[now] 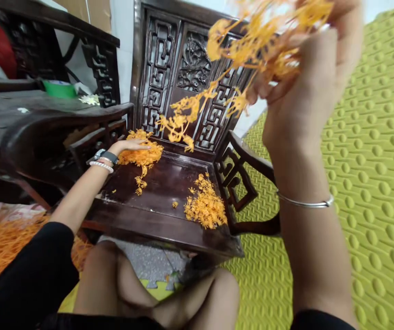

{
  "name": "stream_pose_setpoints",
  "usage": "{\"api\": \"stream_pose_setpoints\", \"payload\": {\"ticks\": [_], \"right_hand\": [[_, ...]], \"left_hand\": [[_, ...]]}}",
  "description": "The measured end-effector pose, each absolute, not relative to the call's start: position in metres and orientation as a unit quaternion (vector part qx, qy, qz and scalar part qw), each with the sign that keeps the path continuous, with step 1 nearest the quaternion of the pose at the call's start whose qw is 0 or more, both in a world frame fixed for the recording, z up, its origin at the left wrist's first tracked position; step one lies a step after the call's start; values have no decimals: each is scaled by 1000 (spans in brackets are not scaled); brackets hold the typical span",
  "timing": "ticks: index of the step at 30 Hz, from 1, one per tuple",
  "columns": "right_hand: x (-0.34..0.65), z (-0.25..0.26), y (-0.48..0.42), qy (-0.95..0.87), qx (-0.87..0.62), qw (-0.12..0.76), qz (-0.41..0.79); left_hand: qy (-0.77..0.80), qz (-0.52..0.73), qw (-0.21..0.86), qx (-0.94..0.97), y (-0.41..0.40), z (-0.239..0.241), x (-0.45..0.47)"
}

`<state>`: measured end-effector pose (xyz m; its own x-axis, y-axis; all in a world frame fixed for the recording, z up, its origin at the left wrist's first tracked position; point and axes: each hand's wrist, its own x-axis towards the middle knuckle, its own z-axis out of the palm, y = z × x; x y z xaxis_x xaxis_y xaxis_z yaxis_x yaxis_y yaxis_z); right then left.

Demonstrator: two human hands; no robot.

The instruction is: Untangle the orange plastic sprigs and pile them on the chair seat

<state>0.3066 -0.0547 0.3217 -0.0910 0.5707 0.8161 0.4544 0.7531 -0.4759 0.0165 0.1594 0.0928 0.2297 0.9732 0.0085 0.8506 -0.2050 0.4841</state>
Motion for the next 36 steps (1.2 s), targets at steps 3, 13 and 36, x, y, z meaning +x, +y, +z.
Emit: {"api": "stream_pose_setpoints", "payload": {"ticks": [3,13,36], "right_hand": [[288,297,-73,-701,-274,639,157],[267,184,-55,-734,-316,542,260],[306,39,-90,-868,-413,265,83]], "left_hand": [[568,216,195,770,118,128,33],[216,522,546,619,-103,143,84],[200,619,652,388,-186,92,76]]}}
